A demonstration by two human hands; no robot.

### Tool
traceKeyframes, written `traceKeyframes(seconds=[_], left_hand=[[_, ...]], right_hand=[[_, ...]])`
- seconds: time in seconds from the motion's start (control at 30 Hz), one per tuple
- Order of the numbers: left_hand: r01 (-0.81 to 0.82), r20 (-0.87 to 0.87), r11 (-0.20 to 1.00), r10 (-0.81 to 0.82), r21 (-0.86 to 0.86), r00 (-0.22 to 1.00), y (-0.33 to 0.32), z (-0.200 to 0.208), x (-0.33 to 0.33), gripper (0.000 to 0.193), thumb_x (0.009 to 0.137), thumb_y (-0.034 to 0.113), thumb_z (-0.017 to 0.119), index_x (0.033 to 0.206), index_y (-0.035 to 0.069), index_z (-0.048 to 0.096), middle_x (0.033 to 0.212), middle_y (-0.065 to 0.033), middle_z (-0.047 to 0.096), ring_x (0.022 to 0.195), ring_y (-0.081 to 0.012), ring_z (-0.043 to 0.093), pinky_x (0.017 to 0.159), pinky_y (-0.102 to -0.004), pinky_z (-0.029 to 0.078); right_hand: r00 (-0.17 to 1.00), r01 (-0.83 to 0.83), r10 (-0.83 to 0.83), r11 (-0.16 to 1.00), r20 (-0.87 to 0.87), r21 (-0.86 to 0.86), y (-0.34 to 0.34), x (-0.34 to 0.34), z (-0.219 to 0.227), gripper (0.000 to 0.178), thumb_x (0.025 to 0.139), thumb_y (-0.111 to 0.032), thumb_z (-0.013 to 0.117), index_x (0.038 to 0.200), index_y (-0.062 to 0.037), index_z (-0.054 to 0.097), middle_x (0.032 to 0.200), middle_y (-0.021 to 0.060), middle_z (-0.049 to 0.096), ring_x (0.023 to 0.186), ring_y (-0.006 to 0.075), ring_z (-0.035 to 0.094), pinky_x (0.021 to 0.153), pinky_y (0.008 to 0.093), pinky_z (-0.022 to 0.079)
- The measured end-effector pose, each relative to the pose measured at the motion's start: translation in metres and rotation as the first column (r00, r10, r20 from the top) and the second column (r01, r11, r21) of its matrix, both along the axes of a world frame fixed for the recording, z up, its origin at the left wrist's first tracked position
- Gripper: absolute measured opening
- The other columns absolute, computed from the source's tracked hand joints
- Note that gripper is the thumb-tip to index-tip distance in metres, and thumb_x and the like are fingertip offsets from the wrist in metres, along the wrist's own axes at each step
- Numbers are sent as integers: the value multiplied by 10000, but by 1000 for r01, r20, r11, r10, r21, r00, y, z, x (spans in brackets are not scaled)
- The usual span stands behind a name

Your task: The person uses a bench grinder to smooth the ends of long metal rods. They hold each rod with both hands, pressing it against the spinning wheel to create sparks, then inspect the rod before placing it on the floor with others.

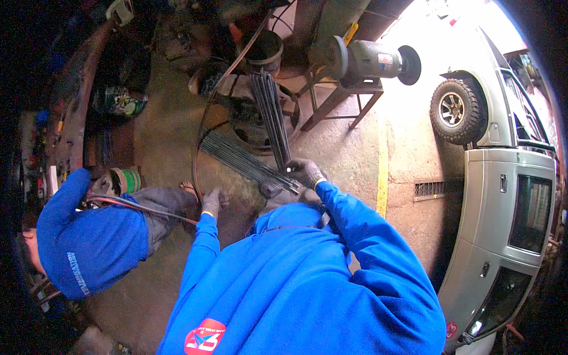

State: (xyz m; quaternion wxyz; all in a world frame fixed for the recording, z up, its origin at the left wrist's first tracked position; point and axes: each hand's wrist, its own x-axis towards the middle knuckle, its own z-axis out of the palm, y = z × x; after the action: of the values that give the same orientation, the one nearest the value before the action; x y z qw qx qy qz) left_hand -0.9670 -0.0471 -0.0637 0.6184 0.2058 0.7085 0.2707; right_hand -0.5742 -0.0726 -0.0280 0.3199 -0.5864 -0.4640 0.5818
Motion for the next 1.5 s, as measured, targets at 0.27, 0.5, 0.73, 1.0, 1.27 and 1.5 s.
traceKeyframes(seconds=[0.27,0.5,0.73,1.0,1.27,1.5], left_hand=[[892,-588,299,-673,339,449,-24,88,151,514,860,332,692,1287,72,571,1119,-163,683,1050,-341,641,944,-422,500],[821,-617,26,-646,571,450,-90,168,291,405,908,183,613,1291,72,543,1059,-233,655,997,-428,630,833,-490,524],[595,-543,-121,-578,795,609,-142,303,410,159,992,177,557,1023,38,625,733,-129,641,654,-266,667,604,-391,518],[407,0,320,-787,856,617,-203,348,514,212,1013,191,571,979,-5,644,695,-22,605,554,-67,546,518,-235,458],[538,206,371,-917,757,342,-243,382,620,128,945,102,658,1016,-2,679,782,-34,666,570,-57,564,476,-216,445],[570,243,297,-955,766,171,-242,375,699,124,905,93,687,978,-8,678,792,-52,678,587,-82,588,487,-226,460]], right_hand=[[982,-150,135,982,134,113,-57,35,105,222,876,-48,687,1095,-53,724,1024,100,739,925,174,679,878,325,538],[987,-144,160,874,6,465,-109,110,287,244,866,-80,726,1104,-32,701,1050,114,716,957,190,669,880,337,528],[906,353,-87,692,-413,629,-194,188,346,368,907,-97,698,1254,-15,608,1191,111,662,982,223,663,869,362,550],[226,742,226,591,-948,318,-294,267,325,615,1012,-583,342,1537,-264,332,980,23,566,781,199,509,782,435,510],[208,808,335,470,-919,355,-353,315,313,801,937,-763,218,1489,-222,430,944,64,583,816,247,532,771,472,483],[193,913,180,328,-965,244,-359,353,307,761,895,-796,320,1148,-143,617,896,120,580,828,314,537,749,519,438]])
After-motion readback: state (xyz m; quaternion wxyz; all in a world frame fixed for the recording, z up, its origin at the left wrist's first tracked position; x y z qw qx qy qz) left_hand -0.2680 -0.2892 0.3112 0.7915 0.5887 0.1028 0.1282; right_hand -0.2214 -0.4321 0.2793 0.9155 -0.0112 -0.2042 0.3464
